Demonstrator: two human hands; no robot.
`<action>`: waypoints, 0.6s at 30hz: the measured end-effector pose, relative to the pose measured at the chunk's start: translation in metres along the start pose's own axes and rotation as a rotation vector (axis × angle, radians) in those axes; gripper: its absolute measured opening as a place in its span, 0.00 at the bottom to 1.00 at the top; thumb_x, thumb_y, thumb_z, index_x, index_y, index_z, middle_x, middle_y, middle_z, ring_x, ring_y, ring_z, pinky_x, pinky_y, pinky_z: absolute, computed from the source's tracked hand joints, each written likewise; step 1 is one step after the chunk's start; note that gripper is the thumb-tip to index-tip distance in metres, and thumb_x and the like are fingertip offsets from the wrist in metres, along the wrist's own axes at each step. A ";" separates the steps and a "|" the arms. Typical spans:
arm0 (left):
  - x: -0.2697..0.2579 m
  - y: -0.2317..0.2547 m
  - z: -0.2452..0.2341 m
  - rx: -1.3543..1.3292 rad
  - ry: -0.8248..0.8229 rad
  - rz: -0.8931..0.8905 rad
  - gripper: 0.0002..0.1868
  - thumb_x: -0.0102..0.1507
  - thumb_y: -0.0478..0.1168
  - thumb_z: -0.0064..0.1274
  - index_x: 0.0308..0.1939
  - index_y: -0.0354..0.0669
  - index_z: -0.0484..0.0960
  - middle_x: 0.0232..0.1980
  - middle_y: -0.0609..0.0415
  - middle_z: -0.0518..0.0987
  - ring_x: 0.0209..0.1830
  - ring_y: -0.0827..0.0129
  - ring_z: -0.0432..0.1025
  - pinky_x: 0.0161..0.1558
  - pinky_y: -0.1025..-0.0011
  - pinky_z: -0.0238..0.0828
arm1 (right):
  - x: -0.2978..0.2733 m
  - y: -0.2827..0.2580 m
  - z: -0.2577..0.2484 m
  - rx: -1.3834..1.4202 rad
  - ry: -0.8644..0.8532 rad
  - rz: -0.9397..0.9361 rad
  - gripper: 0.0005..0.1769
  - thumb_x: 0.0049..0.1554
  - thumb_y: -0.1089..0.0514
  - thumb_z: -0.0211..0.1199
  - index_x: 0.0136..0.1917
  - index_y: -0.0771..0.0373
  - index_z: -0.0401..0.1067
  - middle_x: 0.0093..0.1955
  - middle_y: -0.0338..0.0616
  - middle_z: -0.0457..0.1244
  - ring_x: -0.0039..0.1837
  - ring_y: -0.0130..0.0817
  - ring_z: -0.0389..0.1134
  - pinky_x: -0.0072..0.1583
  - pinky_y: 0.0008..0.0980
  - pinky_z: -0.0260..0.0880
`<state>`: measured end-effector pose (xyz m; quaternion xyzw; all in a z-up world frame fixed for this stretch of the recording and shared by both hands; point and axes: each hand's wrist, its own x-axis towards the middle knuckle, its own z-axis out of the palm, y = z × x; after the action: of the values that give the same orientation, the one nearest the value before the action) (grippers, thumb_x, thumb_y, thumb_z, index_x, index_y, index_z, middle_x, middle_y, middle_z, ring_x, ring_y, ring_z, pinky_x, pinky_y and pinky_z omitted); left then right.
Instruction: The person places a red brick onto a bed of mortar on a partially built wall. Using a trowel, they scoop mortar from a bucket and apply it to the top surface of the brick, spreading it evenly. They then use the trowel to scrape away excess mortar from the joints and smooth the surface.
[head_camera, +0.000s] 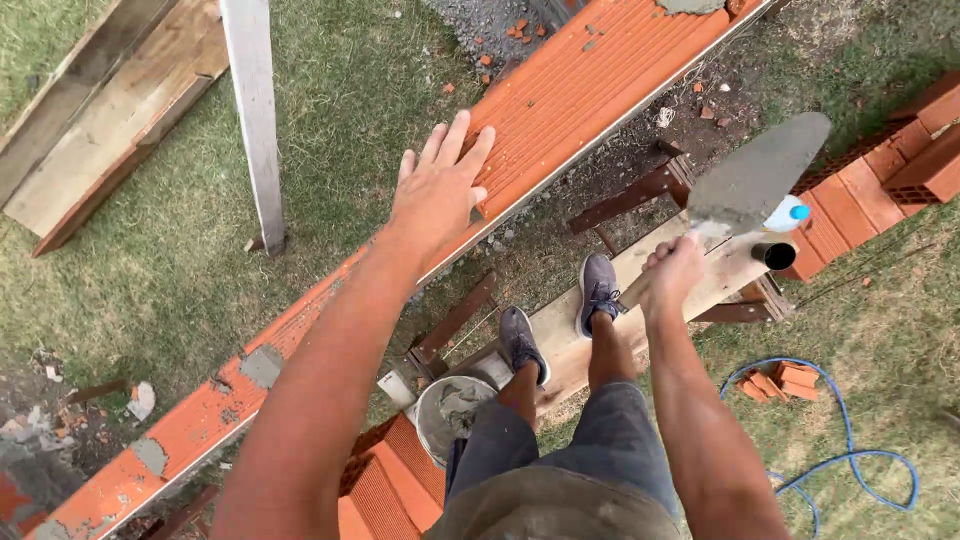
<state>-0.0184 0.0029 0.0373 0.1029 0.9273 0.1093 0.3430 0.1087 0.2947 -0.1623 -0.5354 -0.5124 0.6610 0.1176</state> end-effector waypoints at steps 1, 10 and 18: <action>0.000 -0.002 0.001 0.031 0.009 -0.002 0.37 0.71 0.43 0.45 0.81 0.59 0.46 0.84 0.55 0.34 0.84 0.54 0.34 0.76 0.40 0.34 | 0.030 0.039 0.011 0.020 0.018 0.030 0.11 0.59 0.52 0.50 0.35 0.51 0.60 0.27 0.32 0.55 0.27 0.24 0.54 0.31 0.26 0.54; -0.007 0.002 -0.009 0.152 -0.043 -0.049 0.38 0.70 0.49 0.44 0.82 0.62 0.46 0.85 0.54 0.34 0.83 0.54 0.38 0.72 0.36 0.46 | 0.054 0.129 0.107 -0.507 0.091 -0.199 0.27 0.65 0.41 0.46 0.40 0.64 0.71 0.39 0.63 0.66 0.49 0.63 0.68 0.53 0.57 0.64; -0.007 0.001 -0.006 0.093 -0.031 -0.049 0.37 0.70 0.48 0.44 0.81 0.62 0.48 0.85 0.53 0.36 0.83 0.53 0.40 0.71 0.33 0.46 | 0.015 0.142 0.136 -0.612 0.051 -0.296 0.29 0.68 0.39 0.41 0.45 0.67 0.67 0.46 0.71 0.65 0.55 0.70 0.67 0.57 0.64 0.63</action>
<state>-0.0173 0.0011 0.0462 0.0976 0.9281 0.0560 0.3548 0.0465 0.1666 -0.2986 -0.4820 -0.7561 0.4388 0.0591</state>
